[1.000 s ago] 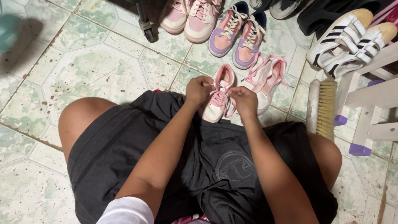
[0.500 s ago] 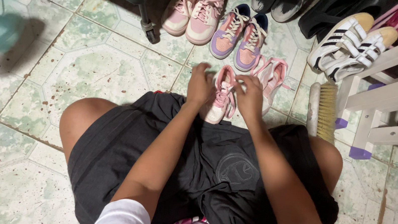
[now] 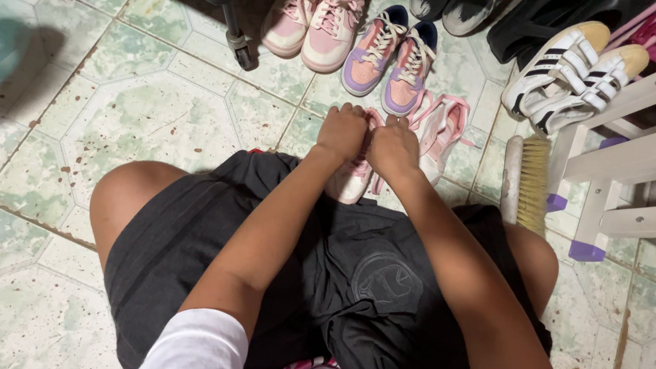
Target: The person sits on the floor and repeatedly threads pink laces through the eyelets of a pair of pink and white sneakers, then ties the laces. The person adjusts the laces and knots several times before placing the shoes back in line with other footwear.
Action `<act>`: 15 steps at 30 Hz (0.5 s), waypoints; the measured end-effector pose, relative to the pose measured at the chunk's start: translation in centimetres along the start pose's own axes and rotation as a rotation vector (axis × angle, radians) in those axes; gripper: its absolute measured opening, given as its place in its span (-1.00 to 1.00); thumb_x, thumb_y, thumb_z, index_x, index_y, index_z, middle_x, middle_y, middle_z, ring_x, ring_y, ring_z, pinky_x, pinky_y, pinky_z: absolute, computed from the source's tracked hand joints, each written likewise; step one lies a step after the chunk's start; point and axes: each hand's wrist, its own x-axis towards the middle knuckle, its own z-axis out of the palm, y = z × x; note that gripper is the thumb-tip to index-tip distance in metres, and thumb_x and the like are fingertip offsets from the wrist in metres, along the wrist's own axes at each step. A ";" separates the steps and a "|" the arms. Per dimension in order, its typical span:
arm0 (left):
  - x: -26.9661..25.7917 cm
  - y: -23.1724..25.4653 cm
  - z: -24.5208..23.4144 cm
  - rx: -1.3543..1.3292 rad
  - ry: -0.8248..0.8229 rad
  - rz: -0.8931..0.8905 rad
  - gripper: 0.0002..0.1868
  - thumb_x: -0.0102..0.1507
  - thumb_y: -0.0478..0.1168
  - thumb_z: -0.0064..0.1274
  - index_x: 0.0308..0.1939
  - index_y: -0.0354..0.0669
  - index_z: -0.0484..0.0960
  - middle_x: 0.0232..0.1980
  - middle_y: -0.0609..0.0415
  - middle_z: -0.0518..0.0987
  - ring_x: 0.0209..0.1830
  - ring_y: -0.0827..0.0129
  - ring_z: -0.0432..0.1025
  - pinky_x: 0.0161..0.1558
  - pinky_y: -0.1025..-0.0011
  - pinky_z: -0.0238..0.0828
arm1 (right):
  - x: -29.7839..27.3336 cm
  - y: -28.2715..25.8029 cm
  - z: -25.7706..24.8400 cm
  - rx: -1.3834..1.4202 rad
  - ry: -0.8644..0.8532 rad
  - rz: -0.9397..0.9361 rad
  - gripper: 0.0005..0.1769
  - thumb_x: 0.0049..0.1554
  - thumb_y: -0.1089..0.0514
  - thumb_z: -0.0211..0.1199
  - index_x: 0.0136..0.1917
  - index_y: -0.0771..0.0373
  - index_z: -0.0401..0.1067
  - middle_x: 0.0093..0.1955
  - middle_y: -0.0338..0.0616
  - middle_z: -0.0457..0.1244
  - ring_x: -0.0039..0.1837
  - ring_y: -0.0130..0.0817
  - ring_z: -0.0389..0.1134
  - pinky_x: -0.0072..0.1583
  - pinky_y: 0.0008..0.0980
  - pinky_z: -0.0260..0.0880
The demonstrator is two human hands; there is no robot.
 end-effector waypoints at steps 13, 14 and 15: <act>-2.6 -1.1 -8.4 -0.751 -0.082 -0.023 -0.83 0.38 -0.25 -0.06 -0.02 -0.11 0.62 -0.19 -0.16 0.63 -0.19 0.03 0.53 -0.11 0.15 0.42 | -1.5 3.1 0.8 0.652 0.197 -0.142 -0.89 0.27 0.32 0.00 0.03 0.36 0.33 -0.11 0.12 0.31 -0.01 0.00 0.34 0.06 -0.07 0.35; -2.6 -1.0 -8.9 -0.839 -0.130 -0.075 -0.84 0.39 -0.26 -0.09 -0.06 -0.12 0.61 -0.23 -0.12 0.64 -0.22 0.08 0.55 -0.11 0.19 0.44 | -1.4 3.4 1.3 0.762 0.194 -0.092 -0.88 0.29 0.31 -0.03 0.06 0.34 0.30 -0.15 0.07 0.32 -0.07 -0.09 0.37 0.01 -0.13 0.36; -2.6 -1.0 -9.3 -0.925 -0.178 -0.125 -0.84 0.40 -0.26 -0.12 -0.10 -0.13 0.60 -0.26 -0.07 0.65 -0.25 0.13 0.57 -0.11 0.22 0.46 | -1.3 3.7 1.8 0.872 0.192 -0.042 -0.87 0.30 0.30 -0.06 0.09 0.33 0.27 -0.20 0.03 0.32 -0.14 -0.18 0.39 -0.04 -0.19 0.37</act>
